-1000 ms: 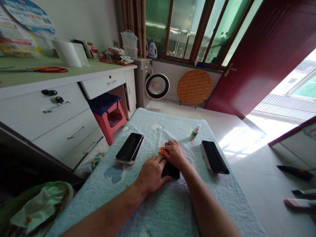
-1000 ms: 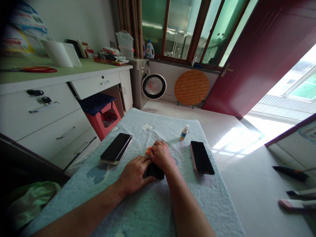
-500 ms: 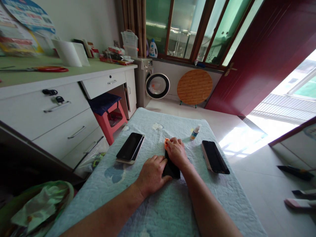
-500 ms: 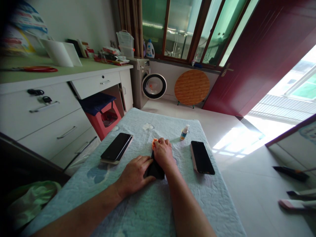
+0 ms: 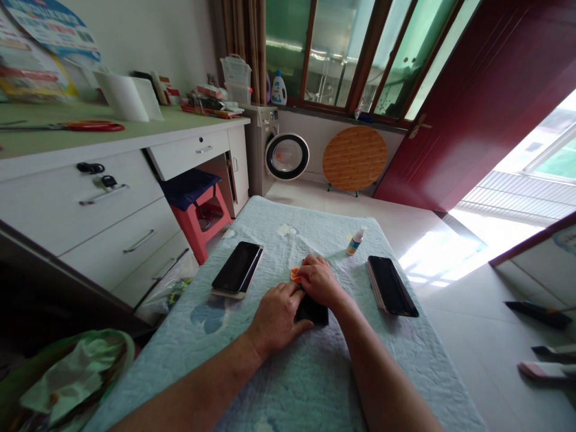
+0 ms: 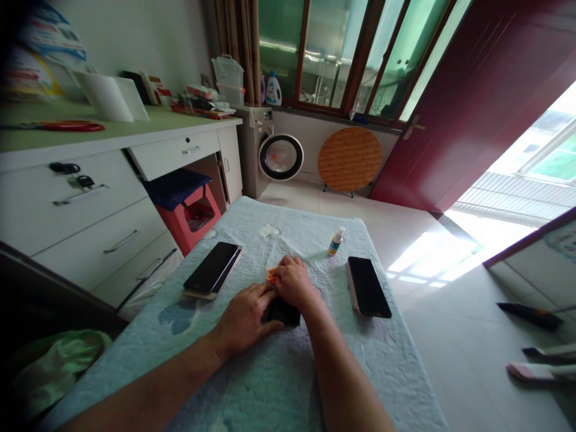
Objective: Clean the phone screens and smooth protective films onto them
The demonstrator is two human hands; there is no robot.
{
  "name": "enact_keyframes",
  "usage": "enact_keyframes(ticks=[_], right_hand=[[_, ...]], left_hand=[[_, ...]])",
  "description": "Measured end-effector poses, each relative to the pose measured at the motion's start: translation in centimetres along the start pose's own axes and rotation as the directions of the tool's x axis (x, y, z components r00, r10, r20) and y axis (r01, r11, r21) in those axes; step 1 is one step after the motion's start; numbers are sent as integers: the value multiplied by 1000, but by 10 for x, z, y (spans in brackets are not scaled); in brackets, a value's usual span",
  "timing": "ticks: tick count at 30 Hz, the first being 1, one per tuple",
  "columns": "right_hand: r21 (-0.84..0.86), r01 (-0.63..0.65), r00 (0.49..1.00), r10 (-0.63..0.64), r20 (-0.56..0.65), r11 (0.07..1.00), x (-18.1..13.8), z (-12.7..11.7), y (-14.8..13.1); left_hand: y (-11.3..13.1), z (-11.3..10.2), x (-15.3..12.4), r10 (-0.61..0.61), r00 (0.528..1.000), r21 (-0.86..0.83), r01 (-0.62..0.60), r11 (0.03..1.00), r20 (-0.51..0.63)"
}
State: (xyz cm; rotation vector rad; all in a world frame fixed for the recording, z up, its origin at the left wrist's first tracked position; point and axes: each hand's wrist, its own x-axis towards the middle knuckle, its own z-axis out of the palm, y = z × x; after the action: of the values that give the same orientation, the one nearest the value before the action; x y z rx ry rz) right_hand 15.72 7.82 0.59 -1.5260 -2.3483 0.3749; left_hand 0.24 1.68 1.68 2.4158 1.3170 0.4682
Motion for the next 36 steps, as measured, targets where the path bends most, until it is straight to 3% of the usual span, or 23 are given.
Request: enact_keyframes(ticks=[8, 13, 22, 28, 36], right_hand=[[131, 121, 972, -144, 186, 984, 1, -16, 1], [105, 112, 986, -124, 112, 988, 2, -11, 8], [31, -101, 985, 104, -135, 994, 3, 2, 15], [-24, -278, 934, 265, -241, 960, 0, -2, 22], [-157, -477, 861, 423, -283, 865, -1, -7, 21]], left_hand=[[0, 1, 0, -2, 1000, 21, 1, 1000, 7], [-2, 2, -1, 11, 1000, 26, -11, 1000, -4], [0, 3, -1, 23, 1000, 37, -22, 999, -15], [-1, 4, 0, 26, 1000, 33, -26, 999, -16], [-2, 4, -2, 24, 1000, 30, -24, 999, -9]])
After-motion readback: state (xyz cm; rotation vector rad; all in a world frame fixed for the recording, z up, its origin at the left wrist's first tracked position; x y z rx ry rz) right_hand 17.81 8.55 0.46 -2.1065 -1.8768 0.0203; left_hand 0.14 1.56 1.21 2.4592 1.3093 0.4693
